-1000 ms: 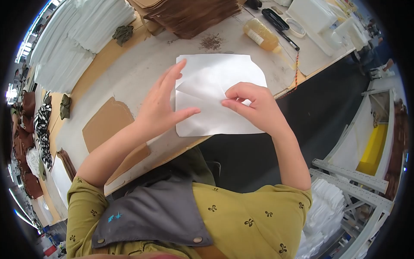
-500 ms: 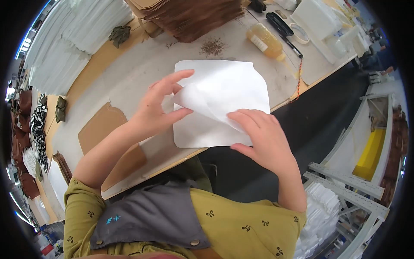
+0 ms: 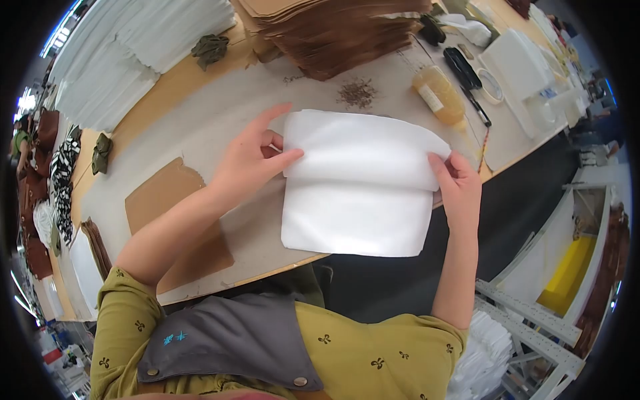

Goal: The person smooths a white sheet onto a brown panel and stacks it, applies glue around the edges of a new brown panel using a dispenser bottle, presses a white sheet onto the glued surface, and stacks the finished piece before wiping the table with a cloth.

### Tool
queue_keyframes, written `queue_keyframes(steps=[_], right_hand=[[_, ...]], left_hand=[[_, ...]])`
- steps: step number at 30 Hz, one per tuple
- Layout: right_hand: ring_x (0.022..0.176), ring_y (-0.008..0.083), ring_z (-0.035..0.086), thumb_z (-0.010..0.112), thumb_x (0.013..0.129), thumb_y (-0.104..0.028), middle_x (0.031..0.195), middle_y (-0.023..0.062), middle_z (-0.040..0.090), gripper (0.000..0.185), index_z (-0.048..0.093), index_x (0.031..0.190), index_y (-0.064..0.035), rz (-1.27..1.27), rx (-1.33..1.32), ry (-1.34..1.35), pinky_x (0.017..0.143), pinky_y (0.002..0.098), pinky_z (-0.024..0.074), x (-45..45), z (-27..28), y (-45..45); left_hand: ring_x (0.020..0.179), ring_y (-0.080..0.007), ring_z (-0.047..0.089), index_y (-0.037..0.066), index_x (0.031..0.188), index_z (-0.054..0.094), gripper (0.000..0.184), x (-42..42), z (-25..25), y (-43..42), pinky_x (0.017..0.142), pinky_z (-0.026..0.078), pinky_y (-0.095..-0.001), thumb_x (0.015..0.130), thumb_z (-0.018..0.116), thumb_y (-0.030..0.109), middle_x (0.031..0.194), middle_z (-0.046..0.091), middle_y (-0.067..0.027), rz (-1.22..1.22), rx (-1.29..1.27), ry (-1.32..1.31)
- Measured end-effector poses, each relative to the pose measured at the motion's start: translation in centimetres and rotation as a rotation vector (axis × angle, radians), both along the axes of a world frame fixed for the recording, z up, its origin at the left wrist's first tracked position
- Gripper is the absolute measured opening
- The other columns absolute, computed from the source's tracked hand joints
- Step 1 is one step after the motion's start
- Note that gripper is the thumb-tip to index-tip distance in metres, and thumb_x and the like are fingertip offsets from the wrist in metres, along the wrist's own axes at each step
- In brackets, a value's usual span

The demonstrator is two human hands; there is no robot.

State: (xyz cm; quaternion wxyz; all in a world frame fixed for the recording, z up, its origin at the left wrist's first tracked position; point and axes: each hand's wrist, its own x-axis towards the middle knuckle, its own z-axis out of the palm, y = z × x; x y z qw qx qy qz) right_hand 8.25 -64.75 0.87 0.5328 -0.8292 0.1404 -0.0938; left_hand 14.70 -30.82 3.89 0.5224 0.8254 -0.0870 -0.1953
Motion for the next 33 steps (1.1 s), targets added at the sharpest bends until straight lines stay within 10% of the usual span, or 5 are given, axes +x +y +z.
queue_keyframes(steps=[9,15,23,27,33], right_hand=[[0.065,0.0054,0.048,0.074,0.09,-0.012,0.08,-0.0037,0.06,0.028,0.069,0.115,-0.0018,-0.029,-0.225,-0.003,0.064,0.0223,0.0425,0.3,-1.0,0.6],[0.09,0.0147,0.055,0.076,0.082,-0.01,0.114,0.0023,0.062,0.049,0.064,0.129,-0.0097,-0.111,-0.506,-0.214,0.079,0.0289,0.0459,0.3,0.9,3.1],[0.11,0.0246,0.06,0.082,0.075,-0.019,0.118,0.0027,0.065,0.038,0.072,0.111,-0.0155,0.605,-0.848,-0.417,0.094,0.0402,0.0429,1.5,2.2,8.8],[0.099,0.0244,0.064,0.079,0.079,-0.014,0.097,0.0031,0.069,0.016,0.075,0.095,-0.0125,0.551,-0.743,-0.426,0.09,0.0385,0.0454,2.6,1.5,8.7],[0.089,0.0126,0.064,0.077,0.088,-0.013,0.095,0.0,0.072,0.012,0.075,0.095,-0.0045,0.283,-0.143,-0.073,0.082,0.0283,0.049,4.0,2.1,7.7]], left_hand=[[0.073,-0.0141,0.065,0.011,0.155,0.033,0.077,1.0,-1.8,0.1,0.071,0.053,-0.029,0.09,0.074,0.018,0.084,0.065,-0.0073,-0.02,0.017,-0.077],[0.071,-0.0154,0.064,0.012,0.154,0.035,0.077,1.3,-1.7,-0.2,0.07,0.052,-0.0298,0.088,0.075,0.019,0.083,0.065,-0.0069,-0.031,0.052,-0.012],[0.075,-0.0166,0.064,0.012,0.153,0.036,0.07,1.1,-1.8,0.0,0.073,0.052,-0.0327,0.093,0.071,0.019,0.091,0.064,-0.0073,-0.038,0.016,-0.058],[0.081,-0.0174,0.064,0.011,0.152,0.036,0.061,0.3,-0.5,0.8,0.076,0.052,-0.0352,0.098,0.064,0.017,0.099,0.062,-0.0081,0.056,-0.099,0.159],[0.094,-0.0205,0.063,0.008,0.133,0.057,0.032,-2.4,-1.1,1.3,0.082,0.052,-0.0346,0.105,0.053,0.022,0.102,0.062,-0.0103,-0.387,-0.017,-0.517]])
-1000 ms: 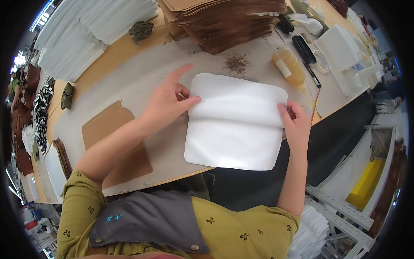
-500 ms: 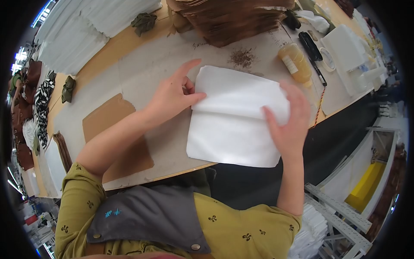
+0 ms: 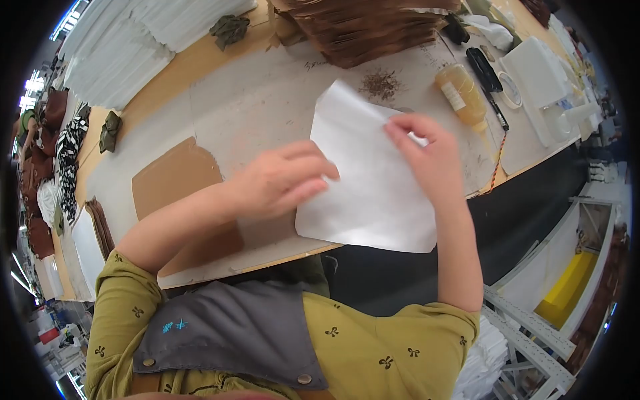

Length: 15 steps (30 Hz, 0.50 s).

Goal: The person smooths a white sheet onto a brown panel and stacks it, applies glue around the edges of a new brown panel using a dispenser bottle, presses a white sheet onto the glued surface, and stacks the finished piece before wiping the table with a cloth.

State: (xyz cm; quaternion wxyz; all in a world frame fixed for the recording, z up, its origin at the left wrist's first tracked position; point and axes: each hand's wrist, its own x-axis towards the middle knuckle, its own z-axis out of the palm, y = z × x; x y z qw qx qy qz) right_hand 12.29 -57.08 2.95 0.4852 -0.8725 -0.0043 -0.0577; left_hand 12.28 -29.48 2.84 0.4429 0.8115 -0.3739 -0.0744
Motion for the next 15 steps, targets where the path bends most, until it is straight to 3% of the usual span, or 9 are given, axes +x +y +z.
queue_keyframes(steps=[1,3,4,6,8,9,12,14,15], right_hand=[[0.092,0.005,0.06,0.076,0.091,-0.014,0.099,-0.0016,0.071,0.016,0.074,0.101,-0.0014,-0.048,0.102,0.062,0.084,0.0227,0.047,0.5,0.8,-0.5],[0.091,0.0052,0.061,0.074,0.093,-0.012,0.098,0.0002,0.071,0.018,0.072,0.104,0.0018,-0.158,0.371,-0.137,0.084,0.022,0.0481,0.5,2.9,-0.3],[0.091,0.0074,0.062,0.074,0.092,-0.009,0.099,0.0026,0.072,0.017,0.071,0.105,0.0022,-0.157,0.306,-0.279,0.084,0.0227,0.0485,0.2,4.5,0.0],[0.09,0.0096,0.064,0.074,0.091,-0.007,0.1,0.0051,0.072,0.017,0.071,0.105,0.0026,-0.157,0.236,-0.419,0.084,0.0235,0.049,-1.1,6.6,0.3],[0.089,0.0157,0.068,0.076,0.085,0.001,0.101,0.0093,0.074,0.017,0.072,0.102,0.0017,0.069,-0.222,-0.826,0.084,0.0251,0.0498,-2.4,7.6,0.5],[0.091,0.0213,0.07,0.076,0.08,0.007,0.1,0.0128,0.075,0.022,0.073,0.1,-0.0004,0.119,-0.329,-0.853,0.086,0.0278,0.051,-3.1,8.0,1.2],[0.089,0.0224,0.07,0.077,0.078,0.008,0.096,0.0131,0.075,0.022,0.074,0.098,-0.0009,0.161,-0.454,-0.83,0.084,0.0293,0.0523,-3.5,7.5,2.1],[0.089,0.0184,0.07,0.077,0.082,0.003,0.094,0.0091,0.075,0.017,0.074,0.098,-0.0009,0.074,-0.441,-0.79,0.082,0.0273,0.0516,-3.1,7.2,1.8],[0.089,0.015,0.069,0.077,0.085,-0.002,0.094,0.0062,0.075,0.014,0.075,0.099,-0.0009,-0.106,-0.247,-0.696,0.081,0.025,0.0506,-2.8,7.4,1.2]], left_hand=[[0.095,-0.0219,0.063,0.008,0.129,0.06,0.029,-0.1,0.1,-0.7,0.084,0.051,-0.0341,0.105,0.053,0.022,0.103,0.062,-0.0107,-0.09,0.001,0.081],[0.102,-0.023,0.064,0.008,0.126,0.062,0.028,0.2,-0.9,-1.4,0.091,0.051,-0.0342,0.107,0.049,0.025,0.11,0.064,-0.0105,-0.161,-0.021,0.211],[0.102,-0.023,0.064,0.008,0.126,0.062,0.028,0.5,-1.0,-1.4,0.091,0.051,-0.0342,0.107,0.049,0.025,0.11,0.064,-0.0105,-0.162,-0.022,0.211],[0.108,-0.0226,0.063,0.005,0.129,0.061,0.043,1.1,-1.2,-1.5,0.098,0.05,-0.0353,0.111,0.038,0.037,0.118,0.063,-0.0106,-0.028,-0.193,0.925],[0.112,-0.0221,0.062,0.002,0.133,0.058,0.054,1.1,-1.4,-1.6,0.102,0.049,-0.0358,0.11,0.032,0.044,0.121,0.062,-0.0113,-0.012,-0.246,0.957],[0.116,-0.0216,0.06,0.0,0.137,0.055,0.065,1.2,-1.4,-1.6,0.105,0.047,-0.0363,0.11,0.026,0.051,0.124,0.06,-0.012,0.005,-0.297,0.985],[0.121,-0.0224,0.059,-0.003,0.147,0.044,0.078,2.0,-1.5,-2.1,0.107,0.046,-0.0366,0.108,0.02,0.06,0.127,0.059,-0.0144,0.057,-0.332,1.187],[0.121,-0.0227,0.059,-0.002,0.149,0.04,0.079,2.3,-0.9,-2.2,0.107,0.046,-0.0366,0.107,0.02,0.062,0.127,0.059,-0.0149,0.08,-0.329,1.212],[0.121,-0.023,0.059,0.0,0.152,0.036,0.08,2.4,-0.5,-2.3,0.107,0.046,-0.0367,0.106,0.02,0.063,0.128,0.059,-0.0153,0.102,-0.328,1.236]])
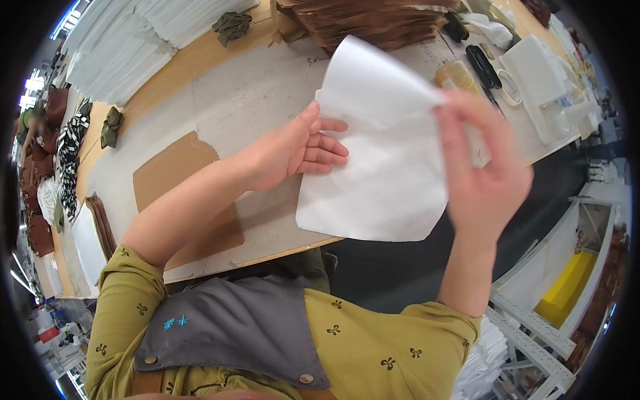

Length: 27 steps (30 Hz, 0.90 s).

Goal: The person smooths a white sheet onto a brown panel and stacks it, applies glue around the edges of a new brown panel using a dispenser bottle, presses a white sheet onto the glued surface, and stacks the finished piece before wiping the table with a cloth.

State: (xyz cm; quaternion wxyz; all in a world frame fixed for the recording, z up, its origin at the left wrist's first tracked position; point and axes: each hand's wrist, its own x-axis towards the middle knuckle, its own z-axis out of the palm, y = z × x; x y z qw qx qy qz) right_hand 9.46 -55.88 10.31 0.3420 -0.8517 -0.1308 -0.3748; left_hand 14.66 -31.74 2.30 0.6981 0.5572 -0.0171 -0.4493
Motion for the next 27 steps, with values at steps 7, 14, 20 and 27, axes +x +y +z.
queue_keyframes(steps=[7,14,20,27], right_hand=[[0.092,0.0099,0.066,0.076,0.092,-0.013,0.1,0.005,0.074,0.017,0.075,0.104,-0.0002,-0.283,0.322,-0.118,0.087,0.023,0.0518,2.8,4.8,-1.2],[0.097,0.0223,0.07,0.072,0.092,-0.005,0.109,0.0106,0.074,0.014,0.072,0.105,-0.0007,-0.124,-0.503,-0.328,0.088,0.0359,0.056,-2.3,3.0,-0.5],[0.085,0.0097,0.067,0.069,0.082,-0.01,0.1,-0.0045,0.074,0.013,0.071,0.091,-0.0189,0.293,-0.642,-0.227,0.108,0.0386,0.0369,-8.6,-7.4,4.2],[0.092,0.0076,0.063,0.066,0.088,-0.016,0.109,-0.0047,0.071,0.007,0.069,0.094,-0.0187,0.297,-0.594,-0.117,0.104,0.0358,0.0398,-11.3,-11.3,5.9]], left_hand=[[0.121,-0.0227,0.059,0.004,0.153,0.035,0.079,-0.4,0.9,-0.3,0.106,0.046,-0.0363,0.106,0.021,0.065,0.129,0.059,-0.0146,0.022,0.023,-0.004],[0.118,-0.026,0.063,-0.002,0.138,0.054,0.094,-1.8,0.8,0.5,0.102,0.051,-0.0378,0.1,0.016,0.075,0.125,0.064,-0.0183,-0.166,-0.191,0.221],[0.133,-0.0285,0.053,-0.002,0.142,0.052,0.102,-4.4,0.6,2.2,0.114,0.04,-0.0433,0.093,0.027,0.083,0.143,0.057,-0.0175,0.202,-0.258,0.42],[0.128,-0.0234,0.054,-0.005,0.138,0.054,0.085,-5.9,1.2,4.9,0.11,0.04,-0.0361,0.098,0.046,0.07,0.139,0.059,-0.0146,0.222,0.016,0.298]])
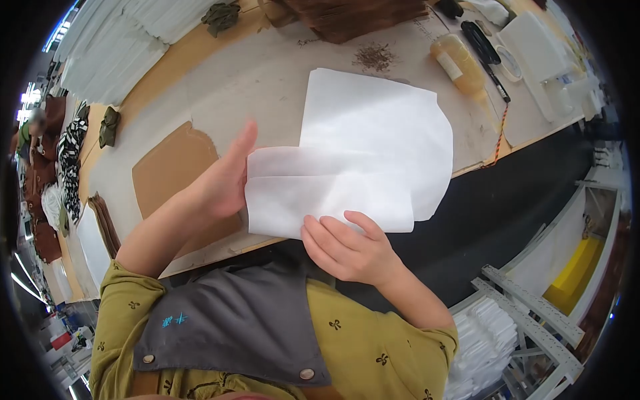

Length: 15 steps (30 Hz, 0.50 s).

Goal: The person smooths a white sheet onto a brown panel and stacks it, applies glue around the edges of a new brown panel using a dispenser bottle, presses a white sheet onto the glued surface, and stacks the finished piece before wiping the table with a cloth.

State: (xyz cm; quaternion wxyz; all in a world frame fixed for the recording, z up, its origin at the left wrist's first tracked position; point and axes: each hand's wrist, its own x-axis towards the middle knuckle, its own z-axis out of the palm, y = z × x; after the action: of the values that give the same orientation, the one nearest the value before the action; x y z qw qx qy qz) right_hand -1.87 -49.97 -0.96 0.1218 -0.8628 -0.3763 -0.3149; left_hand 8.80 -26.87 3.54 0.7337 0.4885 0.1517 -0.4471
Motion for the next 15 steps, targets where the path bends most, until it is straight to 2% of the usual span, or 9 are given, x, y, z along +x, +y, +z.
queue_keyframes(steps=[1,3,6,7,9,10,12,13,15], right_hand=[[0.093,0.0079,0.063,0.067,0.09,-0.019,0.109,-0.0049,0.071,0.005,0.069,0.094,-0.0185,-0.008,-0.012,0.022,0.104,0.0364,0.0393,-0.1,-0.2,0.0],[0.094,0.0082,0.063,0.067,0.091,-0.021,0.109,-0.0051,0.071,0.004,0.069,0.094,-0.0182,-0.026,-0.033,0.049,0.105,0.0369,0.0388,-0.5,-0.1,-0.1],[0.097,0.0109,0.064,0.074,0.088,-0.034,0.111,-0.0063,0.072,0.019,0.073,0.098,-0.0187,-0.028,0.039,0.148,0.106,0.0393,0.0378,-0.7,0.4,-0.5],[0.102,0.0142,0.063,0.076,0.086,-0.04,0.114,-0.0046,0.071,0.028,0.073,0.103,-0.0183,-0.121,0.087,0.169,0.105,0.0401,0.0378,-0.8,1.0,-0.9],[0.113,0.0203,0.06,0.077,0.082,-0.05,0.128,-0.0021,0.068,0.049,0.071,0.119,-0.0185,-0.369,0.116,0.189,0.106,0.0412,0.0367,-0.6,1.1,-2.4],[0.119,0.0247,0.057,0.083,0.077,-0.045,0.131,0.0034,0.066,0.056,0.07,0.122,-0.0146,-0.485,0.266,0.253,0.107,0.0423,0.0365,0.1,1.2,-3.1],[0.121,0.0296,0.056,0.087,0.073,-0.034,0.132,0.0089,0.064,0.062,0.067,0.126,-0.0075,-0.662,0.549,0.389,0.109,0.0444,0.0365,1.4,3.1,-3.7],[0.121,0.0296,0.056,0.087,0.073,-0.034,0.132,0.0089,0.064,0.062,0.067,0.126,-0.0075,-0.666,0.546,0.385,0.109,0.0444,0.0365,1.2,3.2,-4.4],[0.115,0.0269,0.061,0.087,0.077,-0.021,0.13,0.0093,0.065,0.057,0.066,0.126,0.0,-0.5,0.588,0.742,0.106,0.0418,0.0414,0.7,3.4,-6.3]], left_hand=[[0.128,-0.0234,0.054,-0.005,0.138,0.054,0.085,-0.3,0.4,0.2,0.11,0.04,-0.0361,0.098,0.046,0.07,0.139,0.059,-0.0146,-0.007,-0.002,0.002],[0.112,-0.0197,0.065,-0.004,0.132,0.06,0.061,-0.9,1.9,0.4,0.096,0.052,-0.0332,0.098,0.065,0.046,0.127,0.067,-0.0097,-0.218,0.226,-0.219],[0.095,-0.0146,0.069,-0.002,0.12,0.067,0.037,-1.7,2.4,0.2,0.083,0.055,-0.0312,0.092,0.076,0.021,0.11,0.073,-0.0051,-0.352,0.466,-0.384],[0.095,-0.0146,0.069,-0.002,0.12,0.067,0.037,-2.0,2.7,0.1,0.083,0.055,-0.0312,0.092,0.076,0.021,0.11,0.073,-0.0051,-0.357,0.461,-0.386],[0.088,-0.0124,0.068,0.0,0.109,0.071,0.021,-2.8,3.1,0.0,0.079,0.055,-0.0323,0.091,0.075,0.012,0.099,0.074,-0.0053,-0.438,0.66,-0.781],[0.088,-0.0124,0.068,0.0,0.109,0.071,0.021,-3.2,2.8,0.1,0.079,0.055,-0.0323,0.091,0.075,0.012,0.099,0.074,-0.0053,-0.442,0.654,-0.782],[0.083,-0.0096,0.066,0.001,0.101,0.071,0.012,-3.8,1.9,0.6,0.074,0.054,-0.0299,0.09,0.073,0.003,0.093,0.072,-0.0059,-0.317,0.633,-1.419],[0.083,-0.0096,0.066,0.001,0.101,0.071,0.012,-3.9,2.1,0.9,0.074,0.054,-0.0299,0.09,0.073,0.003,0.093,0.072,-0.0059,-0.316,0.627,-1.422],[0.078,-0.0167,0.066,0.006,0.108,0.07,0.017,-4.1,2.9,1.5,0.071,0.053,-0.0287,0.092,0.071,0.005,0.094,0.072,-0.0099,-0.279,0.533,-1.412]])
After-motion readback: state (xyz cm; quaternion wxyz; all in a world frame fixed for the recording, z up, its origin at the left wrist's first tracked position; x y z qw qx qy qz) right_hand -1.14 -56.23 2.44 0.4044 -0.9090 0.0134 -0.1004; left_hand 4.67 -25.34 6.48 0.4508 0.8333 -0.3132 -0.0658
